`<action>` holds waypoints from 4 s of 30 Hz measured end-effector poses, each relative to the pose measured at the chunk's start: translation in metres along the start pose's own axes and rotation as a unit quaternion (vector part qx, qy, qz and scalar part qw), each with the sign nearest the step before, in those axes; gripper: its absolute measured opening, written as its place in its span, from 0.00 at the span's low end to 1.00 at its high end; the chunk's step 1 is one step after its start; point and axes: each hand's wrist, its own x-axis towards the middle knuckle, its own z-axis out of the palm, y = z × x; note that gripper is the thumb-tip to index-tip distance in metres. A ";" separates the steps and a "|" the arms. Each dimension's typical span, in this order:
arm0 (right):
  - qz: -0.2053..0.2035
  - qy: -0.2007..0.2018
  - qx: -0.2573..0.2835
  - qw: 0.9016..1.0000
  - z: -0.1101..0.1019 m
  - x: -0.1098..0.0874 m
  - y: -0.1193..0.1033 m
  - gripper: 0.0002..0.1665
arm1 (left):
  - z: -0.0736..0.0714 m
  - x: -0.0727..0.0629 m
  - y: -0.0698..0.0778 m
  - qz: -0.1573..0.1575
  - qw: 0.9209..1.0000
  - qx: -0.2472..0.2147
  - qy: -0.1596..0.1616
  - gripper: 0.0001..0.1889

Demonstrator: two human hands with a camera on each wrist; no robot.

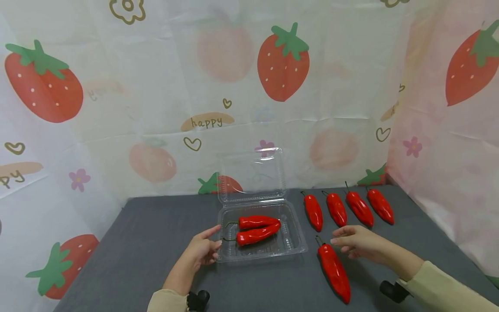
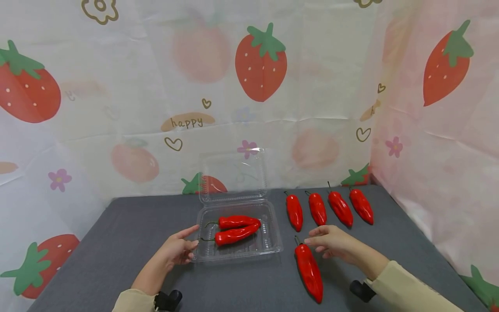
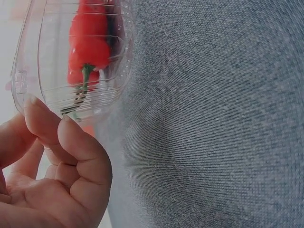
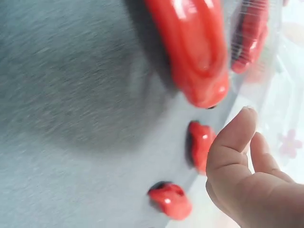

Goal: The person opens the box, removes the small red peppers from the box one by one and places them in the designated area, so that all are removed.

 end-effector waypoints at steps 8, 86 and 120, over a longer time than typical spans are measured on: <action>-0.040 0.004 0.012 0.999 0.014 0.004 -0.021 0.34 | 0.000 0.000 0.000 0.000 1.000 0.001 0.002 0.28; -0.155 0.102 -0.214 0.959 0.159 0.114 -0.044 0.35 | 0.000 -0.001 0.000 0.000 1.000 -0.012 -0.006 0.28; -0.174 0.151 -0.153 0.961 0.156 0.110 -0.044 0.25 | 0.002 0.001 -0.001 0.000 1.000 -0.006 0.000 0.28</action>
